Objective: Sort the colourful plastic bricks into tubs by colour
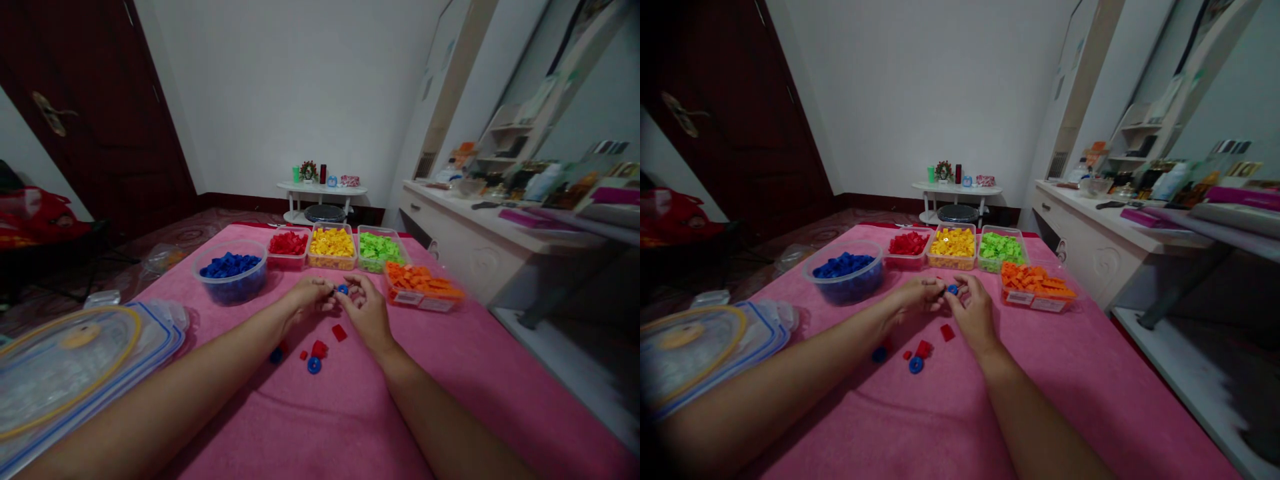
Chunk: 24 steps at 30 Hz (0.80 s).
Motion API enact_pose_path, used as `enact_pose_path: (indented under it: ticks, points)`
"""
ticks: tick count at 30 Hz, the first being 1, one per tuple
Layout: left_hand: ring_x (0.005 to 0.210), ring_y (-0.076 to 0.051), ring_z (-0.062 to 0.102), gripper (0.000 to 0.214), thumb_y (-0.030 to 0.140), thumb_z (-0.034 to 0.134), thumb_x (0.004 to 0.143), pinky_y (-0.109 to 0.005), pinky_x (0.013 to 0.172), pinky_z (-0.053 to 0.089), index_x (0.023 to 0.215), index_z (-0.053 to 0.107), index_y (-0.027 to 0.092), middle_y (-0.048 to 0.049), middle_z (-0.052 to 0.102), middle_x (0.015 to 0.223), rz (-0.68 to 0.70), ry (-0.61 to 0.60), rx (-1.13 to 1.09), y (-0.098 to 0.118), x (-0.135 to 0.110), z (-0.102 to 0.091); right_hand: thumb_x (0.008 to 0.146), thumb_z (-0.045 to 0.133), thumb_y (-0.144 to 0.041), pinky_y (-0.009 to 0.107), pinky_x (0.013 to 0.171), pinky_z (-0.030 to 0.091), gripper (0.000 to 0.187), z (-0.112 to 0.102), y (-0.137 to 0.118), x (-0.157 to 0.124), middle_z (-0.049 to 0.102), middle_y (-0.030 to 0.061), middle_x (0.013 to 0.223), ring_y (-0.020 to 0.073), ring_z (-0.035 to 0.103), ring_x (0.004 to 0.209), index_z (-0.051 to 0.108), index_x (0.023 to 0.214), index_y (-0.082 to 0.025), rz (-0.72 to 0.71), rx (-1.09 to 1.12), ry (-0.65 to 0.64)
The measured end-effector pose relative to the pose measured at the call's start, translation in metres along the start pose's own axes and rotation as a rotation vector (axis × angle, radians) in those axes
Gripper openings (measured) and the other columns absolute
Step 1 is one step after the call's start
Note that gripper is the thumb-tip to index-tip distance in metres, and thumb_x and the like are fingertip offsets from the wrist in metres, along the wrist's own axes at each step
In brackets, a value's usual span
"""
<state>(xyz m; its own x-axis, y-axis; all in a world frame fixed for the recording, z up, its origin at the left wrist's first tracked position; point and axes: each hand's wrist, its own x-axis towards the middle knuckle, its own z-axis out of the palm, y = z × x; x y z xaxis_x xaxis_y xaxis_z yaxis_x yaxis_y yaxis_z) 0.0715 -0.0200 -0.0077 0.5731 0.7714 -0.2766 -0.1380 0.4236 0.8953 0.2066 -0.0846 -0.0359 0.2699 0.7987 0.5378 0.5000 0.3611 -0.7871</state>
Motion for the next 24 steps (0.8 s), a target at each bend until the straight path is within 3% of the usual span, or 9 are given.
enact_pose_path:
  ticks: [6, 12, 16, 20, 24]
  points:
    - [0.054, -0.009, 0.057, 0.027, 0.024, 0.040, 0.094, -0.017, 0.053, 0.050, 0.078, 0.055, 0.010, -0.0049, 0.058, 0.064, -0.157, 0.046, -0.180, 0.000, -0.010, 0.007, 0.077, 0.062, -0.023, 0.025, 0.060, 0.046, 0.030, 0.000, -0.002, -0.002, 0.064, 0.0059, 0.096, 0.0148, 0.058, 0.073, 0.059, 0.106, -0.018, -0.007, -0.009, -0.024]
    - [0.052, -0.009, 0.059, 0.038, 0.040, 0.037, 0.095, -0.016, 0.048, 0.050, 0.084, 0.058, 0.010, -0.0056, 0.060, 0.069, -0.215, -0.021, -0.189, -0.006, -0.014, 0.003, 0.078, 0.061, -0.023, 0.024, 0.056, 0.045, 0.036, -0.001, -0.002, -0.002, 0.065, 0.0051, 0.102, 0.0128, 0.055, 0.066, 0.059, 0.114, -0.020, -0.040, 0.004, -0.092]
    - [0.053, -0.008, 0.060, 0.039, 0.035, 0.035, 0.096, -0.013, 0.048, 0.049, 0.084, 0.059, 0.007, -0.0077, 0.062, 0.070, -0.200, -0.094, -0.260, -0.002, -0.019, -0.001, 0.083, 0.058, -0.030, 0.024, 0.056, 0.045, 0.034, -0.003, -0.004, -0.002, 0.063, 0.0066, 0.107, 0.0117, 0.054, 0.065, 0.057, 0.115, -0.019, -0.026, 0.059, -0.094]
    - [0.055, -0.008, 0.060, 0.034, 0.031, 0.040, 0.095, -0.014, 0.048, 0.049, 0.084, 0.061, 0.007, -0.0097, 0.064, 0.072, -0.090, 0.016, -0.215, 0.035, -0.034, -0.012, 0.086, 0.054, -0.035, 0.025, 0.058, 0.047, 0.033, -0.005, -0.002, -0.001, 0.063, 0.0066, 0.104, 0.0114, 0.055, 0.062, 0.055, 0.114, -0.019, 0.035, 0.090, -0.076]
    - [0.059, -0.009, 0.060, 0.029, 0.030, 0.044, 0.093, -0.016, 0.053, 0.051, 0.087, 0.062, 0.008, -0.0085, 0.064, 0.072, 0.204, 0.178, -0.091, 0.090, -0.048, -0.040, 0.086, 0.054, -0.039, 0.026, 0.059, 0.048, 0.032, -0.003, 0.001, -0.002, 0.064, 0.0068, 0.098, 0.0123, 0.056, 0.063, 0.059, 0.108, -0.017, 0.070, 0.108, -0.098]
